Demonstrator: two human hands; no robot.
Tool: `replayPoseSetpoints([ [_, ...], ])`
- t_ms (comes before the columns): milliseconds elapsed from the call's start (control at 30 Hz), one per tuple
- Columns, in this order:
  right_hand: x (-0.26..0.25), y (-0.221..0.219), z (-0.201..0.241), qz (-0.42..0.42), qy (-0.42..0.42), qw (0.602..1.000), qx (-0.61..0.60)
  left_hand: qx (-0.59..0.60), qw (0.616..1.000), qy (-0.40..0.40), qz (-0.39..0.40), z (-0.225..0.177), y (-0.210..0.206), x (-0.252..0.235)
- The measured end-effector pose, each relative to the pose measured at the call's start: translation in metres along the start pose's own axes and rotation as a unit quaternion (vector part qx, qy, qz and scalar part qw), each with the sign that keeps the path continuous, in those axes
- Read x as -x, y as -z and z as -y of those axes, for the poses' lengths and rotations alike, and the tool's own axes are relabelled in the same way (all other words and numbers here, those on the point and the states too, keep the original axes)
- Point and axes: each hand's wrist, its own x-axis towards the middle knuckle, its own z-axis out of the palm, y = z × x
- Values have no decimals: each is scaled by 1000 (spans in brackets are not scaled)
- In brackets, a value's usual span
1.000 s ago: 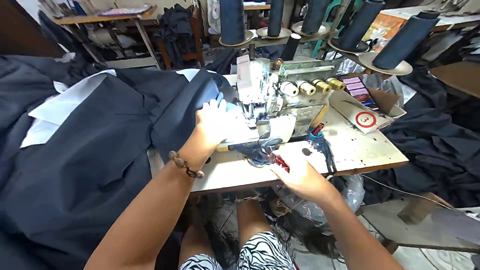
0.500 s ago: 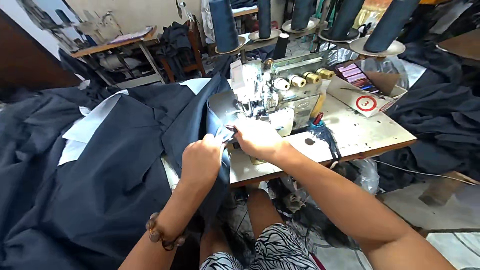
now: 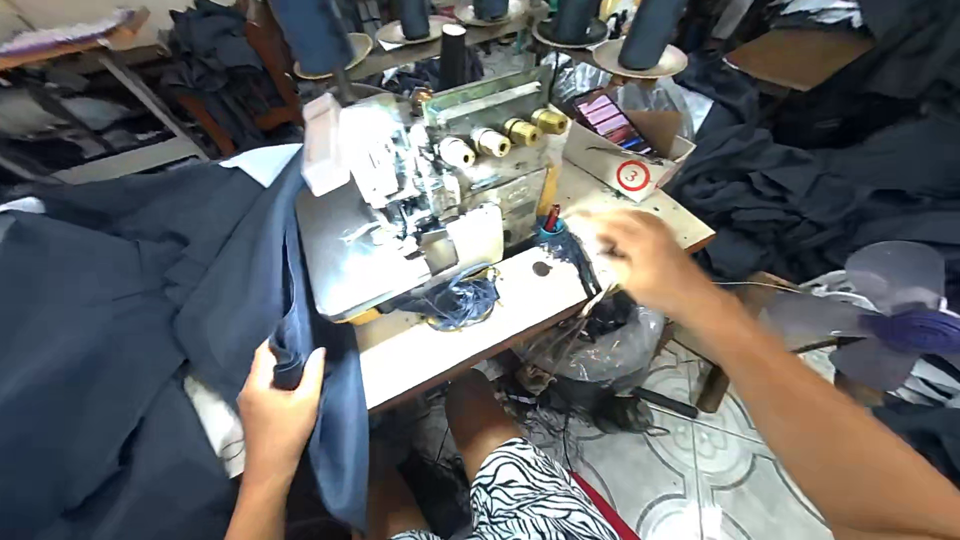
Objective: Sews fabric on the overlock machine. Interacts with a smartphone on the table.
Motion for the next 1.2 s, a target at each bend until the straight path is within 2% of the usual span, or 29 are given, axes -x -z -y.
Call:
replayPoseSetpoints([
  [100, -30, 37, -56, 13, -170, 984, 48, -26, 1000, 2, 5, -1, 0, 1],
  [233, -74, 48, -120, 37, -261, 960, 95, -36, 999, 4, 4, -2, 0, 2],
  [300, -94, 48, -131, 55, -278, 956, 76, -43, 999, 10, 3, -3, 0, 2],
  [400, -121, 33, -160, 88, -244, 964, 56, -52, 998, 24, 5, -7, 1, 2],
  [467, -136, 21, -170, 104, -255, 958, 75, -53, 998, 29, 8, -9, 1, 2],
  [600, -160, 17, -163, 159, -309, 929, 125, -51, 998, 37, 17, -12, 3, 3],
  [733, -153, 31, -148, 113, -297, 943, 95, -49, 998, 33, 11, -11, 3, 3],
  [900, -118, 56, -122, 91, -304, 944, 89, -37, 999, 27, 15, -9, 3, 4],
  [1000, -85, 66, -102, 47, -315, 945, 76, -20, 999, 32, 10, -8, 3, 5],
  [1200, -34, 58, -74, -8, -329, 944, 26, 10, 999, 52, -13, -7, 1, 3],
])
